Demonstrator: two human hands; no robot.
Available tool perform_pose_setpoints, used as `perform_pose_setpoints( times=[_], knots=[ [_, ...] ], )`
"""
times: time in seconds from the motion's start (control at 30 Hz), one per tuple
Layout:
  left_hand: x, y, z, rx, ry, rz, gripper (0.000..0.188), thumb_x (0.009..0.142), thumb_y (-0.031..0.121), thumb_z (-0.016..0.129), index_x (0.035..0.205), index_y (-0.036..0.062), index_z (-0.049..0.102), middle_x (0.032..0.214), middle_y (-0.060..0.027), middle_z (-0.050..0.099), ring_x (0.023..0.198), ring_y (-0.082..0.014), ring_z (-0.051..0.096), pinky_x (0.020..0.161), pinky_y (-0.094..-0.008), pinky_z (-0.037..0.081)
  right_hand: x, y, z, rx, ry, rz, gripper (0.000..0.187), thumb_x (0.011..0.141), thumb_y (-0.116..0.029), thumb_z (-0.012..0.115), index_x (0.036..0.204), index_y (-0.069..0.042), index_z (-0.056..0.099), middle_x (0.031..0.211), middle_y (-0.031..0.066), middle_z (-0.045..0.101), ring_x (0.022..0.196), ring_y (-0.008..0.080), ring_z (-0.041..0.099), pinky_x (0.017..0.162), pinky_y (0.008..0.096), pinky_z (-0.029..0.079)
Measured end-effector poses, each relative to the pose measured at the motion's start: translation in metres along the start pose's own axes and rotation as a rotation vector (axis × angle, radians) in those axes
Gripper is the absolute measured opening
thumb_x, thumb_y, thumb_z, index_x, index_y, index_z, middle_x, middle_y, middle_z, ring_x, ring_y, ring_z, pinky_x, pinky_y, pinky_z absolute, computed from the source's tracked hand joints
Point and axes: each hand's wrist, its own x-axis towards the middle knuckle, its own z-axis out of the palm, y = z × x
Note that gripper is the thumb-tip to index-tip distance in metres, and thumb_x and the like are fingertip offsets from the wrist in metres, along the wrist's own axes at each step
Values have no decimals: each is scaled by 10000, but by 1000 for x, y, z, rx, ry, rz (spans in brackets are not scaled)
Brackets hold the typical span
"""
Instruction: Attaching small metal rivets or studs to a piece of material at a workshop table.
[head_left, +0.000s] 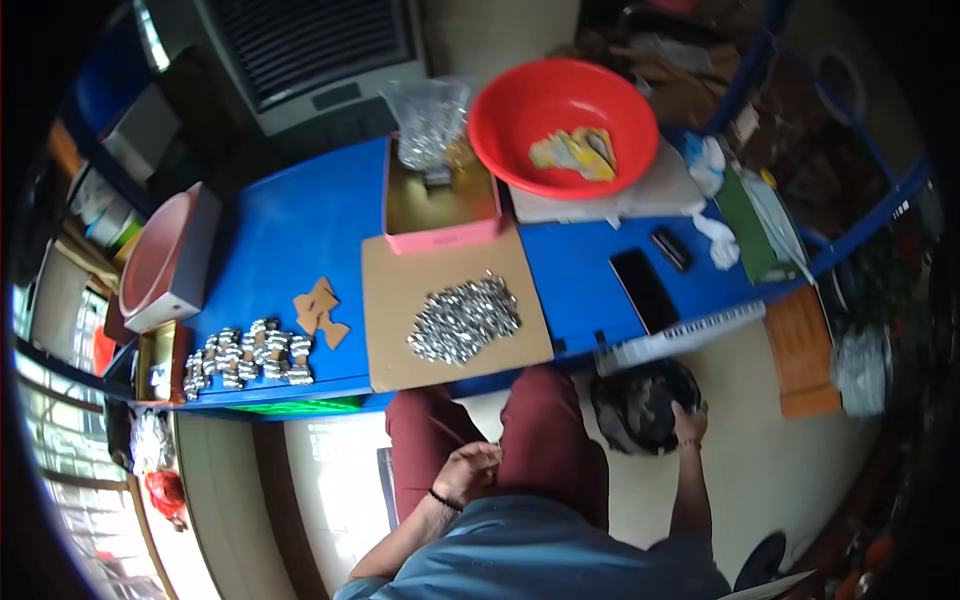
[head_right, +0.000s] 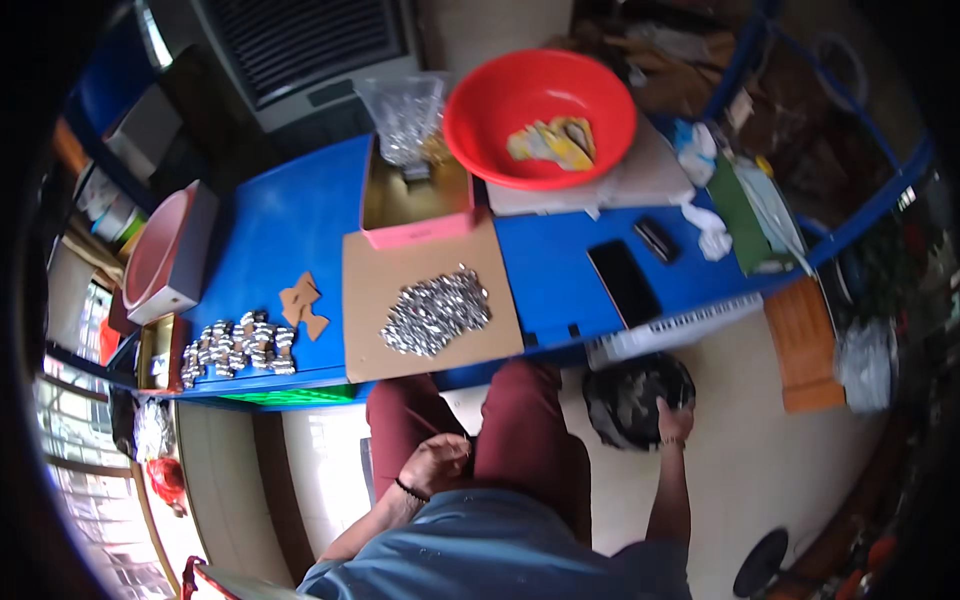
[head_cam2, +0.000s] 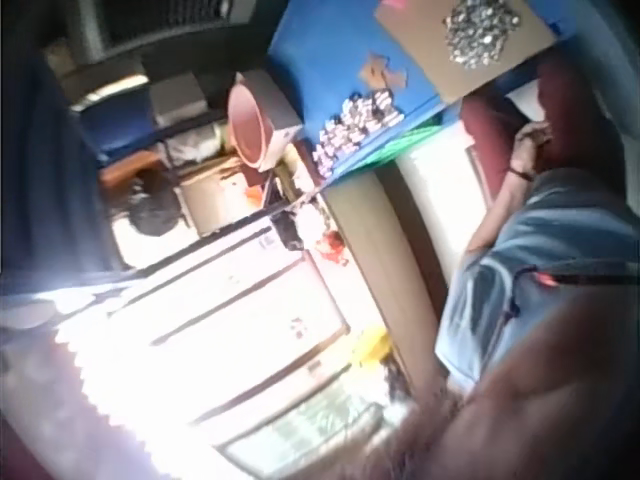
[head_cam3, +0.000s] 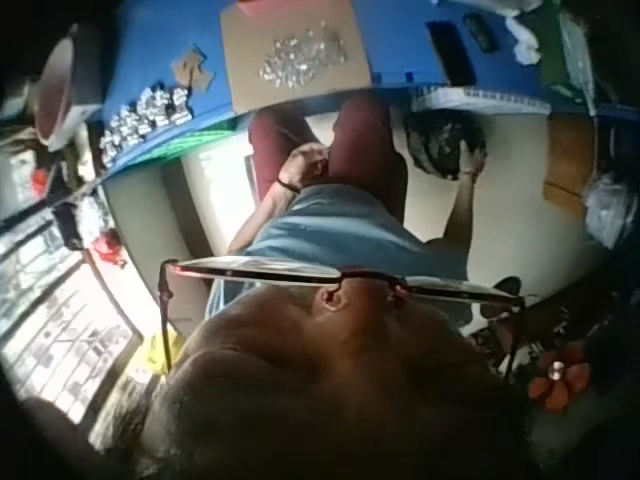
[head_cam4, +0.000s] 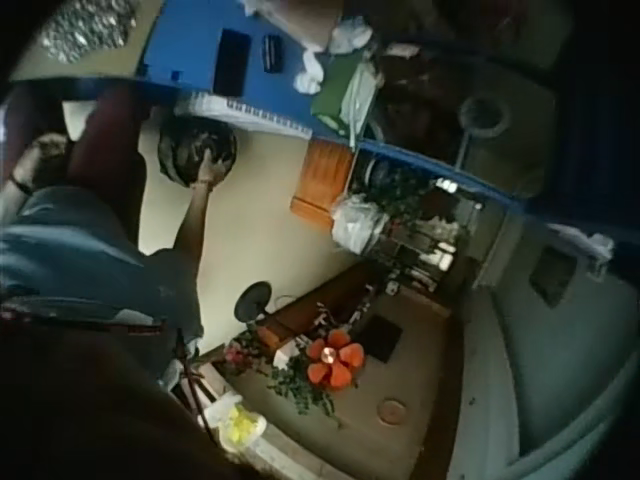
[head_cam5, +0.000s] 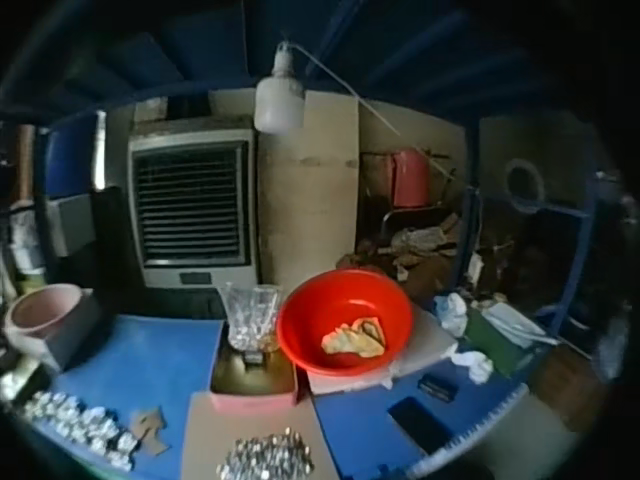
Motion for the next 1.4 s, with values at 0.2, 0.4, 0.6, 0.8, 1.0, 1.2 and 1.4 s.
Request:
perform_pose_setpoints(
  times=[0.2, 0.4, 0.6, 0.8, 1.0, 1.2, 1.4],
  knots=[
    [-3, 6, -4, 55, 73, 33, 50, 791, 39, 582, 808, 41, 629, 707, 13, 588, 551, -47, 456, 472, -177, 344, 0, -238, -45, 510, -454, -307, 260, 781, -212, 616, 850, 37, 592, 740, 92, 608, 680, 176, 551, 610, 286, 431],
    [-11, 32, 0, 172, 163, 197, 69, 793, 16, 570, 822, 27, 632, 726, 9, 594, 604, -45, 488, 538, -176, 387, -13, -436, -4, 674, -467, -916, 145, 802, -152, 591, 803, -7, 593, 659, 91, 595, 606, 159, 573, 539, 273, 431],
    [-20, 33, -37, 211, 322, 323, 100, 790, -15, 557, 839, 17, 638, 768, 4, 610, 694, -51, 530, 636, -185, 421, -10, -556, 74, 281, -485, -946, 131, 740, -205, 569, 737, -79, 603, 759, 134, 617, 749, 310, 595, 624, 408, 471],
    [-19, 42, -59, 123, 368, 331, 102, 791, -4, 554, 842, 24, 638, 769, 7, 610, 670, -49, 520, 606, -180, 410, 7, -602, 157, 157, -494, -734, 163, 694, -225, 566, 744, -77, 612, 787, 154, 621, 781, 333, 594, 672, 430, 475],
    [-9, 55, -60, 83, 412, 316, 126, 800, 1, 517, 847, 30, 631, 736, 14, 595, 608, -36, 489, 555, -164, 385, 10, -623, 197, 291, -304, -663, 232, 686, -242, 577, 827, -60, 602, 859, 171, 618, 822, 342, 588, 699, 434, 472],
    [-5, 54, -72, 46, 389, 264, 91, 782, 0, 592, 858, 19, 640, 797, 1, 618, 706, -49, 534, 637, -186, 425, 3, -631, 192, 255, -415, -506, 312, 691, -297, 593, 922, -87, 588, 933, 140, 614, 894, 333, 571, 748, 407, 466],
    [-5, 54, -69, 28, 363, 264, 113, 778, -16, 571, 868, 9, 635, 786, -2, 615, 696, -60, 535, 635, -194, 431, 5, -625, 190, 255, -370, -563, 271, 712, -286, 570, 885, -79, 599, 901, 133, 620, 857, 332, 581, 713, 423, 469]
  ],
)
